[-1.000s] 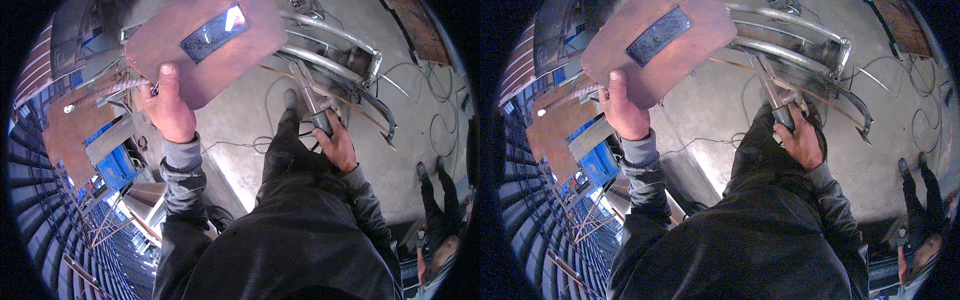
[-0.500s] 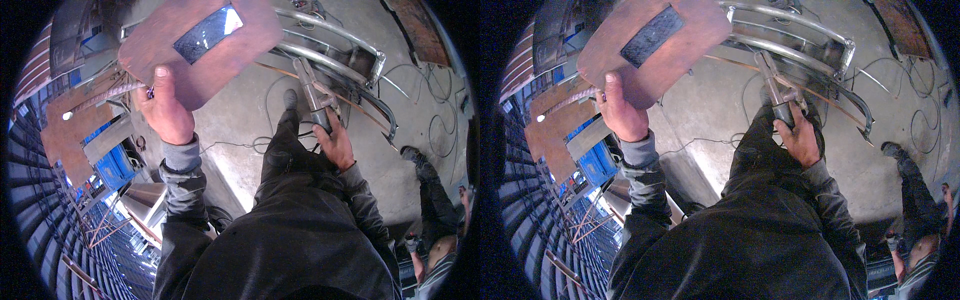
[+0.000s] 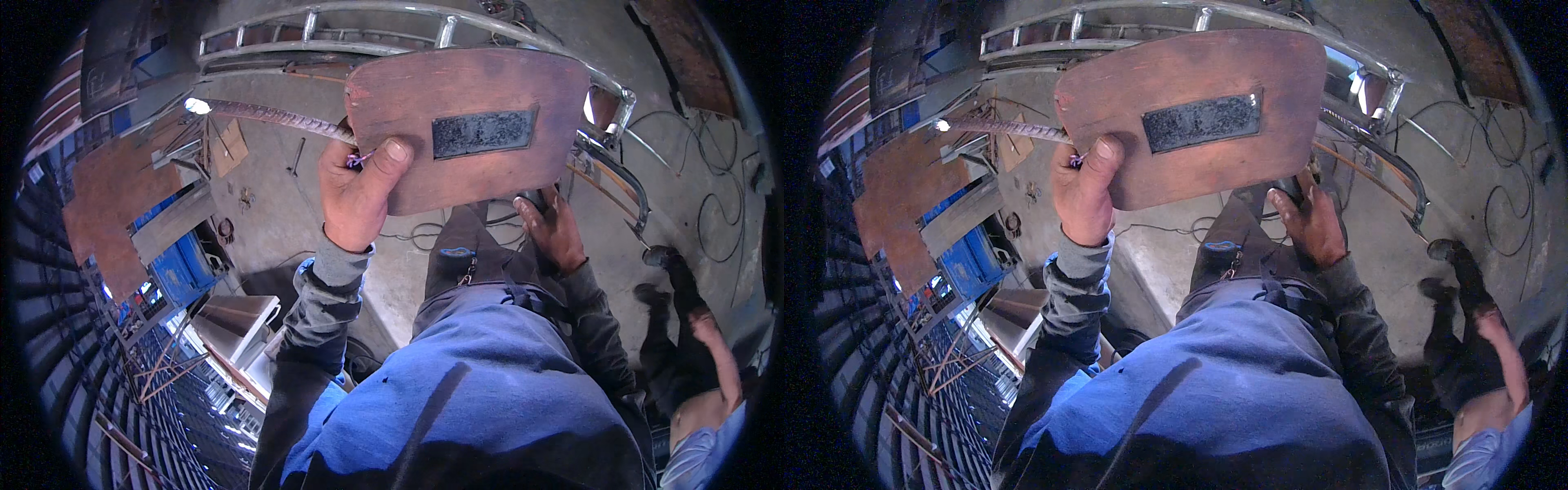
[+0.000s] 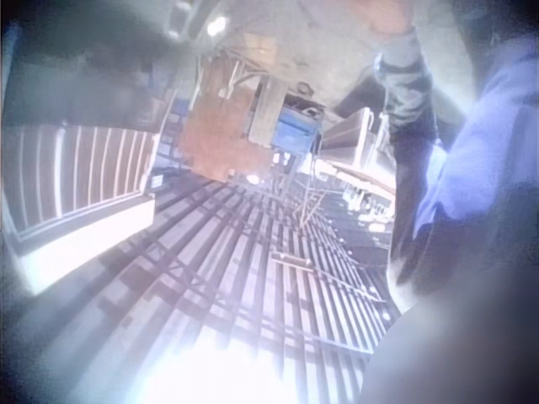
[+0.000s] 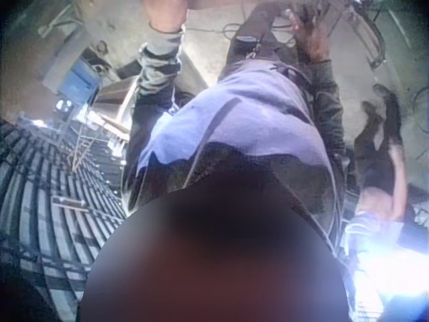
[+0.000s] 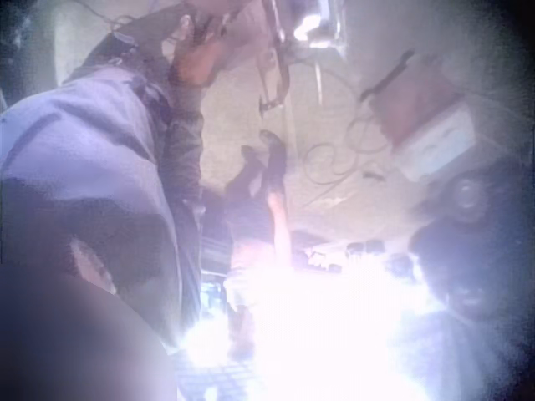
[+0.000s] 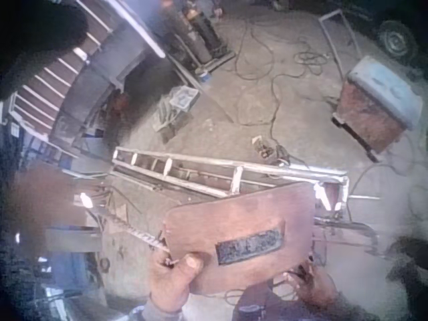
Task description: The person welds a metal frame structure using a welding torch and a handheld welding mask. They repeatedly position the mask, weld joints on the frame, and inspect the work while another person sweeps the floor nearby.
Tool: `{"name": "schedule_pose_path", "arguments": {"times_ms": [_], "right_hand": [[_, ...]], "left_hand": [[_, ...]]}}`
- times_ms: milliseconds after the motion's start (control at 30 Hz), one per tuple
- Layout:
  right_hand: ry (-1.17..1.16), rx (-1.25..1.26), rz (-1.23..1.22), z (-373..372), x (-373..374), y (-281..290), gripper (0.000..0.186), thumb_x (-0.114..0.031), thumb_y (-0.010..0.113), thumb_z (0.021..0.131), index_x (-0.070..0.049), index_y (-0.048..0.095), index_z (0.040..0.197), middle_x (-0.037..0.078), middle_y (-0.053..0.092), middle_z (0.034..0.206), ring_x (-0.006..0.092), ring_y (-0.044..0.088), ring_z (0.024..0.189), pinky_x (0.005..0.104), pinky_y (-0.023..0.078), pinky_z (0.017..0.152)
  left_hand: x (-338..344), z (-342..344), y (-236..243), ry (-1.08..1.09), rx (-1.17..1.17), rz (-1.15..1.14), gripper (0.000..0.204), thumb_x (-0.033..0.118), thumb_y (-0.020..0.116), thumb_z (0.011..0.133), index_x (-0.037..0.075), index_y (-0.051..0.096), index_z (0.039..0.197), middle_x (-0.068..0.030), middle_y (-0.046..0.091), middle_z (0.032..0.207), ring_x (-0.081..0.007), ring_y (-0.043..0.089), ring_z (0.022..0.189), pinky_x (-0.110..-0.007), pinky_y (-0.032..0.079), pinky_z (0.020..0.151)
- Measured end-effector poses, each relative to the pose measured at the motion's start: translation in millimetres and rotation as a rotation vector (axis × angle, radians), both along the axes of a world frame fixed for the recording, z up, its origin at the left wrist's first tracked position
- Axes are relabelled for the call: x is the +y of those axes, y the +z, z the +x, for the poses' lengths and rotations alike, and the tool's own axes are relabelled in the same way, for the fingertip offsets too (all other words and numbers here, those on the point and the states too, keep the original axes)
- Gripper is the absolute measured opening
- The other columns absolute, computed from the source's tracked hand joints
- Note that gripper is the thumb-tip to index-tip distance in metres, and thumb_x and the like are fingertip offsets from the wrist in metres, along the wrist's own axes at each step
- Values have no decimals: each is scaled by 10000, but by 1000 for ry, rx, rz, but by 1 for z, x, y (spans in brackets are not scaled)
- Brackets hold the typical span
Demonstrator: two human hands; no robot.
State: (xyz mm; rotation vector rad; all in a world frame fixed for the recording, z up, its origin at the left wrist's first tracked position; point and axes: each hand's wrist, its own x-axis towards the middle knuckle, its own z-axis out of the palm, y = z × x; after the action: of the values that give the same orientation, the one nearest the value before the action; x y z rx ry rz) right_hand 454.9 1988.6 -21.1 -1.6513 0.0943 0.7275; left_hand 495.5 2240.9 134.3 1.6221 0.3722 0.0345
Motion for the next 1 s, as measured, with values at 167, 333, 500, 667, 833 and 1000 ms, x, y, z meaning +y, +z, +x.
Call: {"name": "schedule_pose_path", "arguments": {"times_ms": [167, 333, 500, 667, 833, 1000], "right_hand": [[16, -46, -47, -2, -3, -9, 524, -208, 694, 893, -46, 502, 1353, 263, 665, 1050, 427, 648, 922, 438, 501, 801], [46, -79, -72, 2, -2, -8, 511, -214, 705, 882, -39, 513, 1322, 263, 669, 1004, 451, 652, 870, 446, 509, 749], [50, -110, -84, 2, -1, -10, 464, -186, 700, 884, -34, 534, 1290, 250, 674, 992, 434, 657, 841, 437, 511, 732], [60, -17, -35, 11, -2, 1, 440, -169, 690, 889, -28, 548, 1281, 207, 683, 965, 321, 657, 811, 398, 510, 756], [75, 20, -42, 18, -3, 12, 444, -176, 682, 895, -25, 550, 1291, 170, 677, 935, 238, 615, 781, 367, 507, 757], [109, 113, -46, 26, -1, 24, 470, -168, 671, 895, -29, 526, 1320, 175, 673, 943, 234, 611, 777, 373, 508, 755]], "left_hand": [[3, 3, 1, -3, 1, -14, 467, 283, 776, 879, -24, 612, 1190, -87, 670, 1098, -147, 610, 995, -301, 490, 879], [3, 6, 4, 4, -12, -5, 479, 283, 777, 878, -27, 606, 1201, -91, 669, 1110, -148, 609, 1005, -308, 492, 884], [2, 1, 2, 1, 5, -23, 482, 284, 780, 873, -26, 608, 1200, -93, 671, 1104, -149, 614, 986, -308, 496, 870], [5, -3, 1, 18, 19, -4, 483, 286, 780, 871, -26, 609, 1197, -98, 674, 1089, -152, 619, 967, -305, 503, 847], [8, -3, 2, 21, 23, 10, 481, 290, 775, 877, -27, 608, 1197, -103, 675, 1084, -155, 620, 965, -310, 508, 840], [10, -10, 2, 36, 9, 4, 490, 296, 771, 882, -27, 601, 1208, -102, 674, 1088, -160, 623, 965, -312, 510, 844]]}}
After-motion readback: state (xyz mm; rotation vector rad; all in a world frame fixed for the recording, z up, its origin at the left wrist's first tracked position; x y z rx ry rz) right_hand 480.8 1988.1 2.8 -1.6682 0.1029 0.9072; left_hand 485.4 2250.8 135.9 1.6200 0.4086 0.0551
